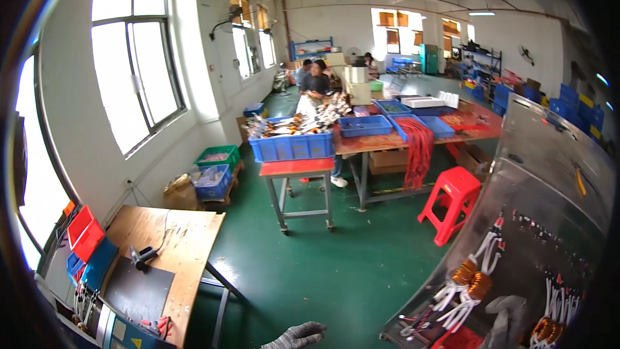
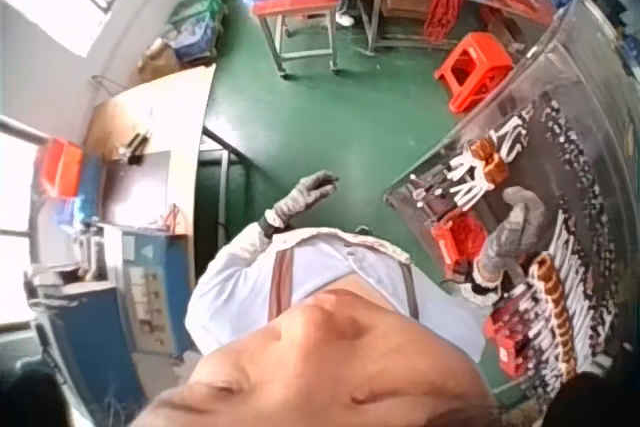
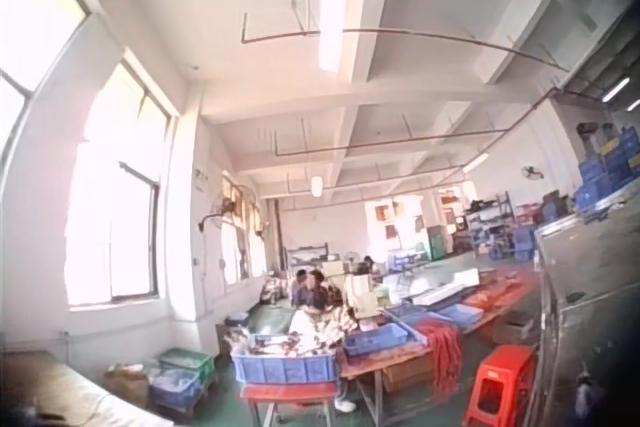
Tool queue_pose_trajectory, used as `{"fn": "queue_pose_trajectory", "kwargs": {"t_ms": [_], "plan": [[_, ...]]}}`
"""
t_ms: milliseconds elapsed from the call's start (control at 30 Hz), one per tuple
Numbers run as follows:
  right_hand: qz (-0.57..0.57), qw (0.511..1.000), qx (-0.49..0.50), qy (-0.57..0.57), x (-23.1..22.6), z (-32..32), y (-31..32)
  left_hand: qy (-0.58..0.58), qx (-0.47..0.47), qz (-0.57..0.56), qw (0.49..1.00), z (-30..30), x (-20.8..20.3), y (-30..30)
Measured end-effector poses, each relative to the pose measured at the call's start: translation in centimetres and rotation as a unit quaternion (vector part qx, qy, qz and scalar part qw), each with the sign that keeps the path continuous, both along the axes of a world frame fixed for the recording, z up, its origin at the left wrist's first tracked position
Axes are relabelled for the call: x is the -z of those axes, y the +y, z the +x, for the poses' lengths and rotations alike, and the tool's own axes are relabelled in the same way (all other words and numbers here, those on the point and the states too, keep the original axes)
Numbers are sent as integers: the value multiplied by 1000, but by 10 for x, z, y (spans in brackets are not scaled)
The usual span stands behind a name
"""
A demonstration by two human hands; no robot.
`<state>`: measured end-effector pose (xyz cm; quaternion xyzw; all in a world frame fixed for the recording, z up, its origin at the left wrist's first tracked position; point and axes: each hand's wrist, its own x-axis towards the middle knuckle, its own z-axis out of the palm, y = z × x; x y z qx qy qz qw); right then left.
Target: Moving and arranging copper wire stator coils from a machine to an assembly rack.
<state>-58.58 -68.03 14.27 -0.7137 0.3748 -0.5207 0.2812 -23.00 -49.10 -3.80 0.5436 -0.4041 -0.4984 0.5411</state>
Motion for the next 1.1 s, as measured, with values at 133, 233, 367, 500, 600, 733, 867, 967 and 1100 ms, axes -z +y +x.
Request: {"fn": "queue_pose_trajectory", "kwargs": {"t_ms": [133, 233, 367, 500, 600, 733, 867, 967, 1100], "plan": [[98, 834, -394, 374, -109, 94, 57, -43, -49, -11, 998, 44, -13, 59], [139, 739, -528, 395, -145, 198, 72, 12, -99, -31, 995, 68, -23, 95], [217, 692, -650, 226, -131, 376, 78, -40, -186, 21, 981, 96, -26, 148], [557, 534, -636, -25, -61, 511, 140, -59, -257, -22, 964, 121, -55, 203], [647, 358, -670, -74, -29, 567, 208, -64, -352, -30, 933, 139, -67, 251], [771, 59, -615, -157, 7, 610, 309, -43, -515, -23, 856, 138, -70, 326], [805, 23, -587, -85, 26, 637, 383, -12, -669, -91, 737, 129, -69, 374], [802, -4, -596, -28, 41, 655, 427, -48, -724, -98, 681, 129, -71, 399], [817, 10, -571, 77, 61, 669, 469, -56, -785, -117, 605, 137, -80, 416]]}}
